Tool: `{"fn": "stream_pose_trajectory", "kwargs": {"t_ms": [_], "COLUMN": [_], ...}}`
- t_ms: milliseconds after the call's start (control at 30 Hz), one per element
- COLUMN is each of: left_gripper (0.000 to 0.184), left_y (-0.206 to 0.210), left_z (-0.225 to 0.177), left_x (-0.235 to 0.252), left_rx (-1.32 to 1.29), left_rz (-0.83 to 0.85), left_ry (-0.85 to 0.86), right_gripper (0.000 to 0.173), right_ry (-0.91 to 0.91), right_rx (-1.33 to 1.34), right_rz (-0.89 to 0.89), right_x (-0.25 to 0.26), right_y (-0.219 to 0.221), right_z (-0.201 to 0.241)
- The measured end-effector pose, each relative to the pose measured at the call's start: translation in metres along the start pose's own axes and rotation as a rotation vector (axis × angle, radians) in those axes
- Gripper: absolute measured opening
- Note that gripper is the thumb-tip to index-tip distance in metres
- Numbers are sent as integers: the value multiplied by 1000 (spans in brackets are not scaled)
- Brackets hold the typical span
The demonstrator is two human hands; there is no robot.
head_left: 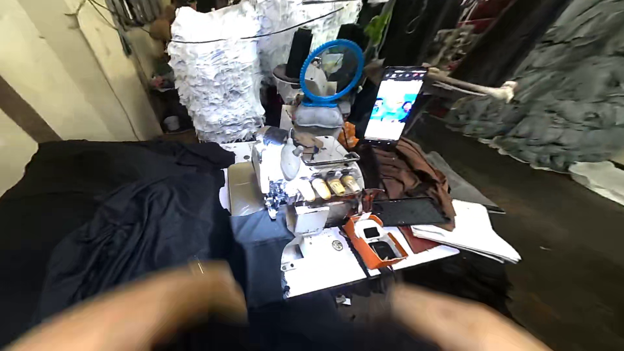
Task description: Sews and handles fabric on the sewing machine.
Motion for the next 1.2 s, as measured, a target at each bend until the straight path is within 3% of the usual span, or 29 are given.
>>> {"fn": "stream_pose_trajectory", "kwargs": {"t_ms": [67,100,167,267,333,400,467,567,633,733,833,900,1033,1133,1200], "left_gripper": [29,27,24,16,22,25,42,59,56,40,27,25,22,24,29], "left_y": [-44,-70,-120,-149,-147,-140,-128,-114,-107,-82,-23,2,40,69,84], "left_z": [34,47,74,101,127,162,200,221,210,179,123,115,138,160,174], "left_x": [18,23,16,-10,-40,-77,-119,-157,-155,-118,-50,-38,-54,-69,-77], "left_rx": [597,710,693,534,669,766,813,794,850,916,732,633,451,448,493], "left_rz": [-230,-348,-604,-843,-766,-547,-275,-50,-100,-232,-364,-371,-122,43,83], "left_ry": [70,65,92,11,-175,-356,-621,-888,-823,-556,-459,-312,-272,-380,-458], "right_gripper": [17,17,17,14,14,16,19,20,19,28,37,41,43,25,16], "right_ry": [-4,-38,-101,-153,-165,-132,-42,99,151,273,327,283,132,-130,-296], "right_rx": [-266,-318,-261,-140,-60,-22,5,31,0,-3,31,8,10,-31,45], "right_rz": [-340,-507,-699,-653,-489,-235,23,36,-130,-356,-282,-247,-364,-504,-457], "right_x": [18,23,27,32,36,31,20,9,6,7,13,12,-3,-20,-26], "right_y": [-17,-23,-22,22,75,133,173,181,175,175,188,197,200,205,225], "right_z": [-4,-3,8,36,48,46,27,-20,-55,-96,-112,-114,-118,-92,-63]}}
Point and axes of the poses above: each hand's wrist, its own x-axis towards the middle knuckle, its own y-axis out of the palm, z = x × y, the point moved 5 cm from there along x, towards the middle knuckle, and after that the axes turned 15 degrees about -z, right-handed, at the moved point
